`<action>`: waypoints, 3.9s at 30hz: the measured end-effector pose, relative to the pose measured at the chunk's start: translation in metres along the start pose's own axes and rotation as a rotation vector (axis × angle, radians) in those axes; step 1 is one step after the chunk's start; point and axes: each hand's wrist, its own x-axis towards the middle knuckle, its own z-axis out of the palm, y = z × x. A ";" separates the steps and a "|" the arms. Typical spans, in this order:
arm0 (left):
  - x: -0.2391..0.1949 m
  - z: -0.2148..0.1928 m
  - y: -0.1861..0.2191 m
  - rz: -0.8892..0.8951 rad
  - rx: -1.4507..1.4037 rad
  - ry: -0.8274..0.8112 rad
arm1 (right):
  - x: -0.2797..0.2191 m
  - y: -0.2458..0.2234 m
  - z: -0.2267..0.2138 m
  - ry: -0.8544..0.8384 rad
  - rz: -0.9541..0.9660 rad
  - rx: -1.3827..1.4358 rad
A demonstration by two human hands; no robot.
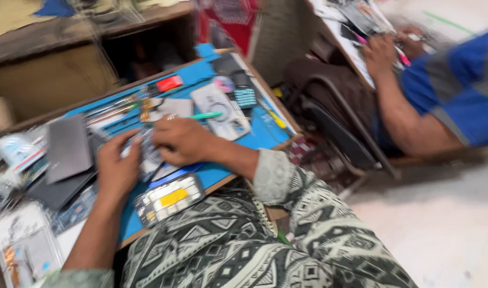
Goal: The person works on a disassembled mobile phone, handling the motherboard and battery. They move parts on the workbench, then insert the motherboard into the phone chassis and connect internal cables.
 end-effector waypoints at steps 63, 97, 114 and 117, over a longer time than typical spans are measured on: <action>0.003 0.000 0.020 -0.195 -0.109 0.005 | 0.016 -0.028 -0.010 -0.032 -0.014 -0.089; 0.002 -0.001 0.020 -0.155 -0.076 0.023 | 0.014 -0.027 -0.008 -0.061 -0.013 -0.078; 0.002 0.000 0.021 -0.144 -0.097 0.042 | 0.015 -0.027 -0.007 -0.027 -0.038 -0.103; 0.002 0.001 0.019 -0.203 -0.071 0.029 | 0.014 -0.030 -0.009 -0.060 -0.025 -0.088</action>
